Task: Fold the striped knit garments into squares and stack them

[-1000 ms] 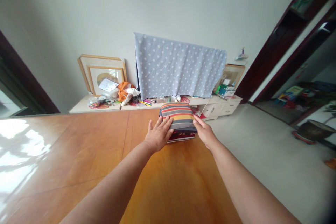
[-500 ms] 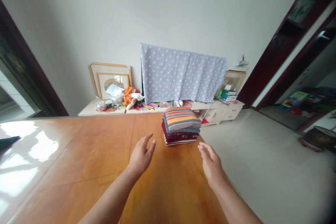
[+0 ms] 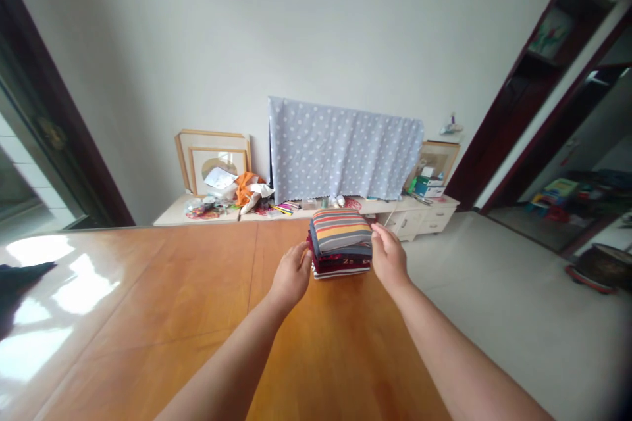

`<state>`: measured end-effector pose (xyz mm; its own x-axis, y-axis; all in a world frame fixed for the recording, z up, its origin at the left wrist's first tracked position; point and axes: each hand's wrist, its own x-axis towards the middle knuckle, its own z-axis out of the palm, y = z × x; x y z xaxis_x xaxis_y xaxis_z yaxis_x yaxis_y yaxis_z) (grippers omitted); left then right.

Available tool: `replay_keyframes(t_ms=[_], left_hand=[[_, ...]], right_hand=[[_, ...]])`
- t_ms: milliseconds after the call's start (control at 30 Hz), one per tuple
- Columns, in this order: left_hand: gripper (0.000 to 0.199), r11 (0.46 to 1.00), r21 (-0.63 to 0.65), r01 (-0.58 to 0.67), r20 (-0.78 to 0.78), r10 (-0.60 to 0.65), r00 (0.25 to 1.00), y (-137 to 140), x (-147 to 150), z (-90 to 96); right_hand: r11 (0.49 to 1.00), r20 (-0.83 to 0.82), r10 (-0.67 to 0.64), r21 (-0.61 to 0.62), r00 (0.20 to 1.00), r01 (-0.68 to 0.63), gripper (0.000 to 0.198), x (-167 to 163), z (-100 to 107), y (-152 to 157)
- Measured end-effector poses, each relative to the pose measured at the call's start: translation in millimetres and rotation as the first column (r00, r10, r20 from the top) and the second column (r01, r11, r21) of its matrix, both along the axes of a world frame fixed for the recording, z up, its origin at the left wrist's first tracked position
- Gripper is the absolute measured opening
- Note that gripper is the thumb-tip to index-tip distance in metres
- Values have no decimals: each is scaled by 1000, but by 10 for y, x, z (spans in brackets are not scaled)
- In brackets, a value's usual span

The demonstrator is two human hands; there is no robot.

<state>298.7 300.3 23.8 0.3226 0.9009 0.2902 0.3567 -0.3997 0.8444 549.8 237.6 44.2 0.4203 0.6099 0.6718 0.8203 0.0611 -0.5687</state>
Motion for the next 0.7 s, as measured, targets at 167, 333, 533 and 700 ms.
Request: replay_keyframes(t_ms=[167, 333, 533, 700], left_hand=[[37, 958, -282, 52, 349, 52, 936, 109, 302, 34], [34, 921, -377, 97, 479, 104, 871, 158, 421, 71], [36, 886, -449, 116, 517, 152, 842, 192, 496, 64], [37, 894, -438, 97, 501, 153, 852, 249, 513, -36]], right_hand=[[949, 56, 27, -316, 998, -8, 52, 436, 317, 588], [867, 142, 79, -498, 987, 2, 56, 492, 371, 1039], [727, 140, 230, -683, 963, -74, 63, 319, 90, 1264], [597, 182, 255, -802, 950, -7, 74, 90, -37, 1204]])
